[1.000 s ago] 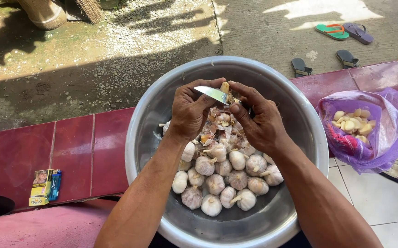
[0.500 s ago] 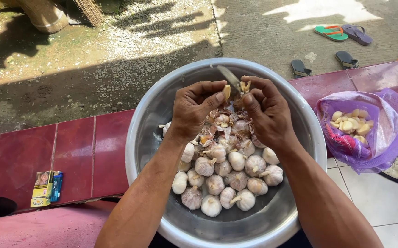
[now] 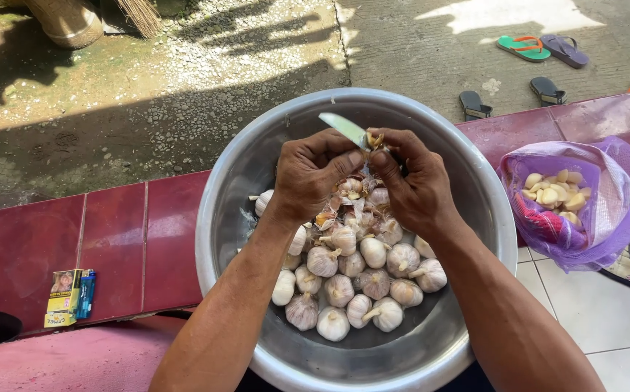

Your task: The person sits on the ground with a metal bowl on their lap, peeling garlic cloves using a knife. They separate the cloves from the bulbs, trim the ends, and remove the skins, placing the peeled cloves into a purple plastic bag.

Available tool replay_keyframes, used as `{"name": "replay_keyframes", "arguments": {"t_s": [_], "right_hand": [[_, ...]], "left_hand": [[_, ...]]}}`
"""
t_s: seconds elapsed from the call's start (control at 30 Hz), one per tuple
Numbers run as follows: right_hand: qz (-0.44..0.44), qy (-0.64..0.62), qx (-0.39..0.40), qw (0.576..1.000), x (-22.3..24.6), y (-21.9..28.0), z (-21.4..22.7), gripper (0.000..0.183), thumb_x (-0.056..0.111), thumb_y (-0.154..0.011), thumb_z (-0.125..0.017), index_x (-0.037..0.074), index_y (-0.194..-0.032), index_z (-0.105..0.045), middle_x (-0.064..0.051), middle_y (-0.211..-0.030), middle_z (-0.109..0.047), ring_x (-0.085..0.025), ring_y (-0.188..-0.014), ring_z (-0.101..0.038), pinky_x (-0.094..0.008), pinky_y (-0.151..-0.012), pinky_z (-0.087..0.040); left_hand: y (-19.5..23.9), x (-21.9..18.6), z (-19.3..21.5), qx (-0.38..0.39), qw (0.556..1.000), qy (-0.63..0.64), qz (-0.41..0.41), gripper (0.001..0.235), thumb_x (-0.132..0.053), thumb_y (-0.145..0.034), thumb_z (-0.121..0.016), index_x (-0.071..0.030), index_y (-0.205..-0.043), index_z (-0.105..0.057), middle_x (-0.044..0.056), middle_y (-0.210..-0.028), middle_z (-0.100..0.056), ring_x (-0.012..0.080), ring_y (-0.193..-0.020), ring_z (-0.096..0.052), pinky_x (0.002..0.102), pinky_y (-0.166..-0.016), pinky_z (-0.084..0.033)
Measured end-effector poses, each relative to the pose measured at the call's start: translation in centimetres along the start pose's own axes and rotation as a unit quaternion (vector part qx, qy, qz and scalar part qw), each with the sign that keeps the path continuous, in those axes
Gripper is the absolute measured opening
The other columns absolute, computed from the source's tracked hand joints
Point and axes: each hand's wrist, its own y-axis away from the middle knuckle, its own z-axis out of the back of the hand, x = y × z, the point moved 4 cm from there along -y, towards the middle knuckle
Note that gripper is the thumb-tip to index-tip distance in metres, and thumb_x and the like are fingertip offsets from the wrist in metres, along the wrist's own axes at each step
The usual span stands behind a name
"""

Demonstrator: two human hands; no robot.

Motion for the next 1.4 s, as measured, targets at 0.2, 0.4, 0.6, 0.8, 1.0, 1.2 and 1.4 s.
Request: {"name": "replay_keyframes", "arguments": {"t_s": [0.2,0.4,0.6,0.8,1.0,1.2,1.4], "right_hand": [[-0.105,-0.049,-0.019,0.993,-3.5,0.0,0.5,0.027,0.023,-0.109,-0.059,0.010,-0.132,-0.066,-0.003,-0.065,-0.056,-0.012,-0.060,-0.055,-0.027,-0.062,-0.048],[-0.256,0.094,0.071,0.959,-2.2,-0.3,0.8,0.049,0.014,-0.099,-0.049,0.018,-0.148,-0.052,-0.007,-0.076,-0.073,-0.023,-0.070,-0.067,-0.040,-0.071,-0.050],[-0.291,0.149,0.088,0.941,-3.2,-0.1,0.8,0.030,0.014,-0.094,-0.050,0.019,-0.123,-0.050,-0.008,-0.089,-0.078,-0.036,-0.090,-0.072,-0.049,-0.082,-0.048],[-0.295,0.163,0.128,0.933,-6.7,0.4,1.1,0.023,0.016,-0.100,-0.047,0.024,-0.106,-0.067,-0.004,-0.086,-0.076,-0.029,-0.087,-0.073,-0.046,-0.079,-0.054],[-0.313,0.139,0.120,0.932,-4.0,-0.1,1.4,0.055,0.010,-0.097,-0.045,0.017,-0.151,-0.052,-0.022,-0.122,-0.071,-0.034,-0.106,-0.073,-0.053,-0.092,-0.056],[-0.307,0.272,0.219,0.885,-7.3,0.0,-0.6,0.059,0.045,-0.095,-0.058,0.016,-0.147,-0.056,-0.020,-0.127,-0.071,-0.043,-0.118,-0.067,-0.058,-0.099,-0.053],[-0.359,0.297,0.164,0.869,-9.0,1.6,4.0,0.051,0.039,-0.090,-0.063,0.017,-0.135,-0.061,-0.016,-0.118,-0.072,-0.039,-0.113,-0.069,-0.055,-0.094,-0.054]], "left_hand": [[0.4,-1.6,-0.2,0.000,1.000,0.013,0.008,0.018,0.000,-0.094,-0.073,0.007,-0.111,-0.073,0.014,-0.088,-0.075,0.0154,-0.082,-0.075,0.026,-0.074,-0.066],[0.0,-1.2,2.3,-0.016,1.000,-0.026,0.007,0.023,0.003,-0.092,-0.071,0.006,-0.114,-0.070,0.016,-0.092,-0.074,0.0192,-0.074,-0.075,0.028,-0.066,-0.066],[-0.2,-2.4,4.4,-0.045,0.994,-0.102,-0.017,0.020,0.002,-0.095,-0.071,0.005,-0.114,-0.068,0.016,-0.094,-0.073,0.0185,-0.075,-0.074,0.028,-0.066,-0.065],[0.0,-1.3,4.9,-0.050,0.991,-0.126,-0.007,0.018,0.002,-0.094,-0.070,0.006,-0.112,-0.069,0.018,-0.095,-0.074,0.0206,-0.075,-0.075,0.029,-0.065,-0.065],[-0.7,-1.0,5.5,-0.057,0.991,-0.122,-0.015,0.019,0.002,-0.095,-0.070,0.005,-0.113,-0.068,0.017,-0.094,-0.073,0.0189,-0.073,-0.074,0.027,-0.063,-0.065],[-3.5,-4.3,-4.5,0.080,0.937,-0.339,-0.043,0.022,0.000,-0.089,-0.070,0.001,-0.111,-0.072,0.021,-0.098,-0.075,0.0302,-0.088,-0.077,0.041,-0.067,-0.064],[-7.0,7.6,-21.6,0.292,0.782,-0.549,0.035,0.012,-0.015,-0.073,-0.069,-0.026,-0.078,-0.074,-0.003,-0.074,-0.075,0.0240,-0.080,-0.079,0.041,-0.070,-0.063]]}}
